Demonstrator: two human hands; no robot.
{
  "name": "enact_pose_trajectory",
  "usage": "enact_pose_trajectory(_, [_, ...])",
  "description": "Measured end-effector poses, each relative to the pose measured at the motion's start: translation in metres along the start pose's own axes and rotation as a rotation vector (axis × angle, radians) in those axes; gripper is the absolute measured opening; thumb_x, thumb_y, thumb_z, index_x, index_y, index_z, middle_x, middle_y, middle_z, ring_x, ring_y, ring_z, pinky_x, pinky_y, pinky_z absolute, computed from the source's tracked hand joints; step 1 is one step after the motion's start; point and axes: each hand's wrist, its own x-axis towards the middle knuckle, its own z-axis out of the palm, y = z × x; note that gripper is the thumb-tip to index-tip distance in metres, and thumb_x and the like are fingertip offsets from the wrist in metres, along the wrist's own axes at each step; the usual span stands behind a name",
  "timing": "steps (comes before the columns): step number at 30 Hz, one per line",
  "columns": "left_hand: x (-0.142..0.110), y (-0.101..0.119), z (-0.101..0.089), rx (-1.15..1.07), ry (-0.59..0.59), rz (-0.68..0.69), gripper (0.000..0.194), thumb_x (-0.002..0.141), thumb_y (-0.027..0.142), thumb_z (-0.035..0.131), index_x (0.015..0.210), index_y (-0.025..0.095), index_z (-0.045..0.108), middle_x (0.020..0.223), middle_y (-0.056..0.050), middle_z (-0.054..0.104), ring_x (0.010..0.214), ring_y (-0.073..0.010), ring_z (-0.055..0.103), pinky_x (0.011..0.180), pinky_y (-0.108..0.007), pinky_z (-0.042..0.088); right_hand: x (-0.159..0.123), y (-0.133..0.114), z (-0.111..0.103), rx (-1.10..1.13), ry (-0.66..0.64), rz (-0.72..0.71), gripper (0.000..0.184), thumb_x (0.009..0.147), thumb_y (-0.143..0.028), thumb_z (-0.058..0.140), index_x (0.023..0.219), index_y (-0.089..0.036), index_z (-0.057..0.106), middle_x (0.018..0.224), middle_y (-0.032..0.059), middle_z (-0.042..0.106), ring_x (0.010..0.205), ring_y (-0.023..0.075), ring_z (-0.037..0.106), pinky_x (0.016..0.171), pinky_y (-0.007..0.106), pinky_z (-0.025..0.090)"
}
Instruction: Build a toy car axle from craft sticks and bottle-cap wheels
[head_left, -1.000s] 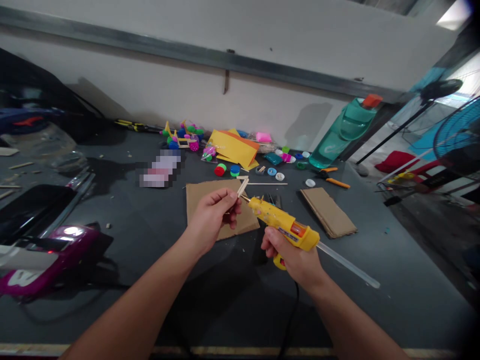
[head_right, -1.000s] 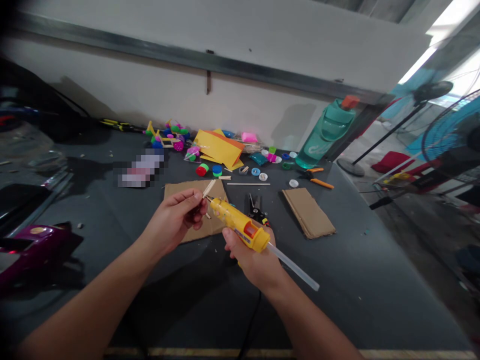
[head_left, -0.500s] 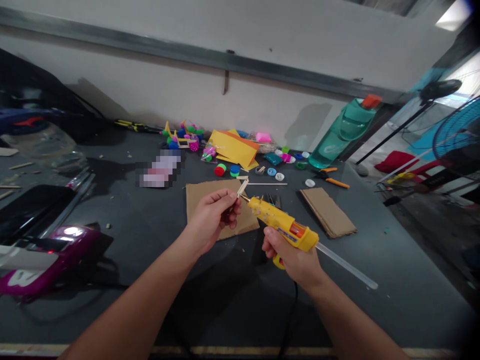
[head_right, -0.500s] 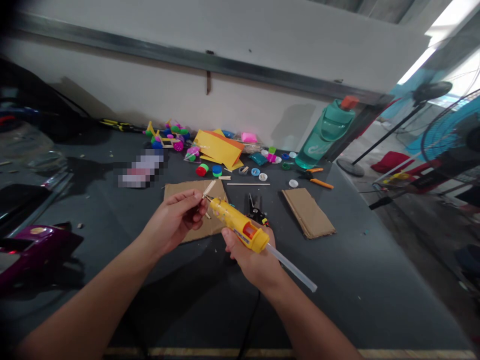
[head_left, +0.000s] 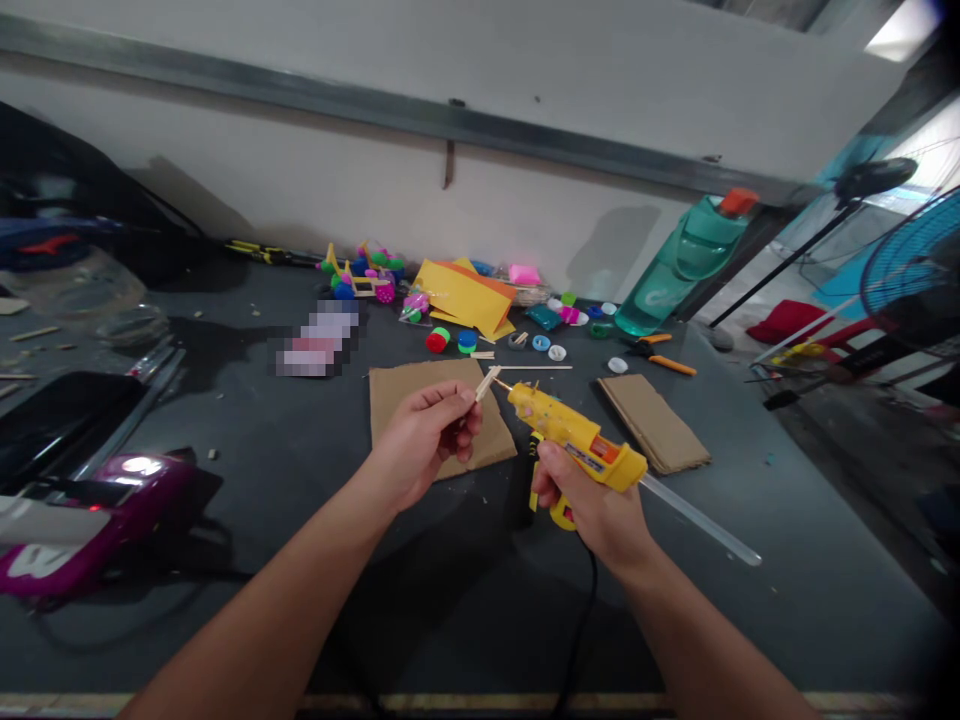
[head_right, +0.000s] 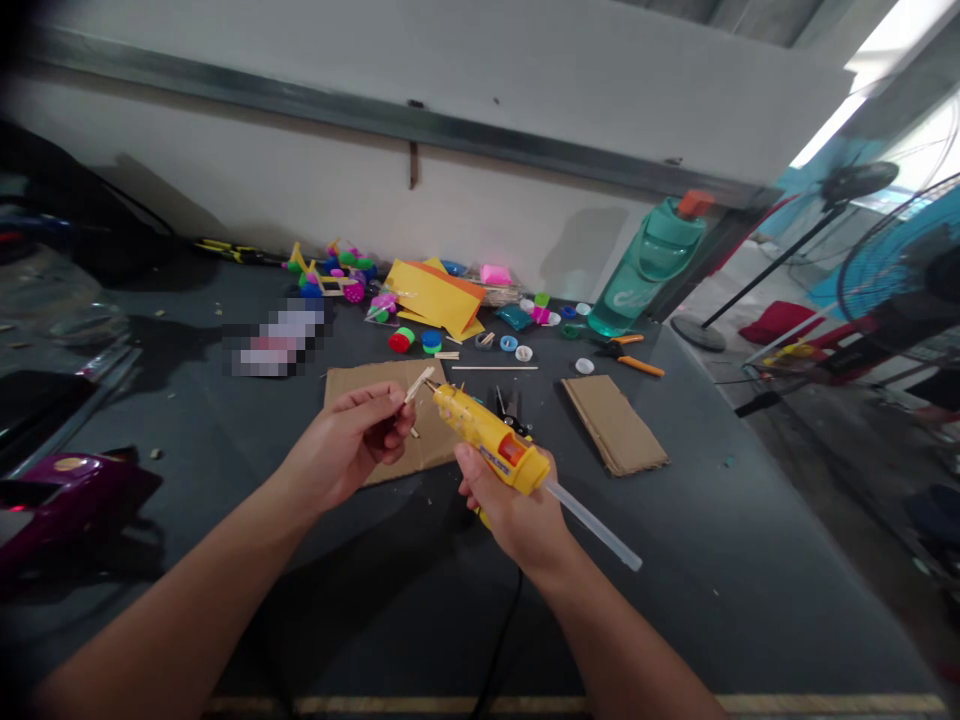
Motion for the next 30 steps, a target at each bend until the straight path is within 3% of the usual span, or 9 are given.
enact_pose_trajectory(14, [-0.0002,0.0007,0.0004,0.002,-0.001,-0.015,0.021,0.079,0.025,0.059,0.062,0.014,0.056,0.056,0.001,0.049,0.045,-0.0056,0.04,0.041,-0.018,0.032,0.0013,0.0003,-0.0035,0.013,-0.001,-0.061,0.039,0.075,-0.05,0.061,0.054,-0.018,0.058,0.048,0.0007,0.057,0.042,0.0094,0.054,0.042,0.02,0.046])
enact_pose_trajectory(30, [0.0012,0.0,-0.0023,-0.028,-0.004,-0.01,0.02,0.081,0.023,0.058,0.064,0.013,0.056,0.058,0.0,0.049,0.045,-0.005,0.04,0.04,-0.016,0.033,-0.0023,0.0042,0.0027,0.012,-0.023,0.017,0.038,0.069,-0.052,0.065,0.058,-0.016,0.057,0.05,0.0002,0.058,0.043,0.0094,0.055,0.043,0.02,0.048])
